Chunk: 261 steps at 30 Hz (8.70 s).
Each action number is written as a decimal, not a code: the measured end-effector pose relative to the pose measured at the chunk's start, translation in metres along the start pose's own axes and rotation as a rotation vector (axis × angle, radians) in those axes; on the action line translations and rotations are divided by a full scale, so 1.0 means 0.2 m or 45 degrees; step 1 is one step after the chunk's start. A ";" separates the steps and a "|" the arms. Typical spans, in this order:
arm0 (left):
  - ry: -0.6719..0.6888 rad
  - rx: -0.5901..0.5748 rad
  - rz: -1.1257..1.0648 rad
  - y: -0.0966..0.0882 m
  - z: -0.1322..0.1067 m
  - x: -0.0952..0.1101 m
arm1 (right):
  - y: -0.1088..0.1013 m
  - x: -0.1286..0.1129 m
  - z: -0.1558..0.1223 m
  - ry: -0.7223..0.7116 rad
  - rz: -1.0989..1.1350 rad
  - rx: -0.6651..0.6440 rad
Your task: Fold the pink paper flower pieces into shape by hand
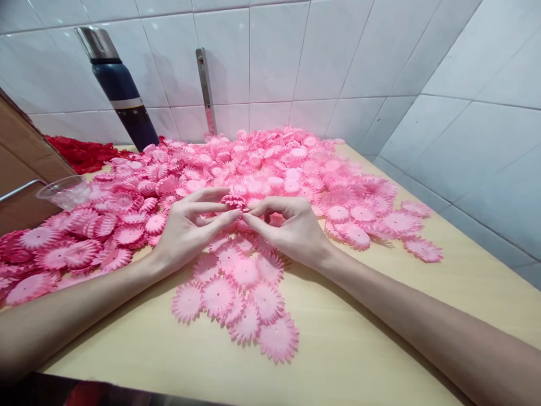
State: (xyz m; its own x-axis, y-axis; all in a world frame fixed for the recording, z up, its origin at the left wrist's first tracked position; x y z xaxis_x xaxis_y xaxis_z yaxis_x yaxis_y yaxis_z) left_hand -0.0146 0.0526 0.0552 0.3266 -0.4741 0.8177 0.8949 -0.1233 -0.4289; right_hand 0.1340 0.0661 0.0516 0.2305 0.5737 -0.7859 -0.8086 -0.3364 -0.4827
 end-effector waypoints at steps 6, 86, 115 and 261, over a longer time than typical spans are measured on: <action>0.169 0.026 0.038 -0.02 -0.02 0.05 | 0.01 -0.04 0.00 -0.087 -0.097 0.006; 0.060 -0.259 0.113 0.10 0.00 0.03 | 0.01 -0.05 0.00 -0.015 -0.361 0.044; 0.007 -0.307 -0.016 0.12 0.00 -0.02 | 0.01 -0.08 0.01 -0.042 -0.543 0.075; 0.104 -0.210 0.242 0.07 0.03 0.06 | 0.10 0.07 0.02 0.082 0.315 -0.279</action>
State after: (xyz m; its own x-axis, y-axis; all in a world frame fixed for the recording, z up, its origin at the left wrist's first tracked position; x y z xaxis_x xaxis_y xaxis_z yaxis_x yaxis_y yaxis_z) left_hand 0.0033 0.0509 0.0611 0.4521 -0.5705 0.6857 0.7562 -0.1625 -0.6338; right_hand 0.1186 0.0703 0.0320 0.0811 0.4086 -0.9091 -0.7105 -0.6160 -0.3403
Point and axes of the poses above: each hand's wrist, its own z-axis towards the middle knuckle, its own y-axis out of the palm, x = y × z, the point moved 10 cm from there along z, towards the middle knuckle, and after that the axes turned 15 degrees about -x, right-handed, at the moved point
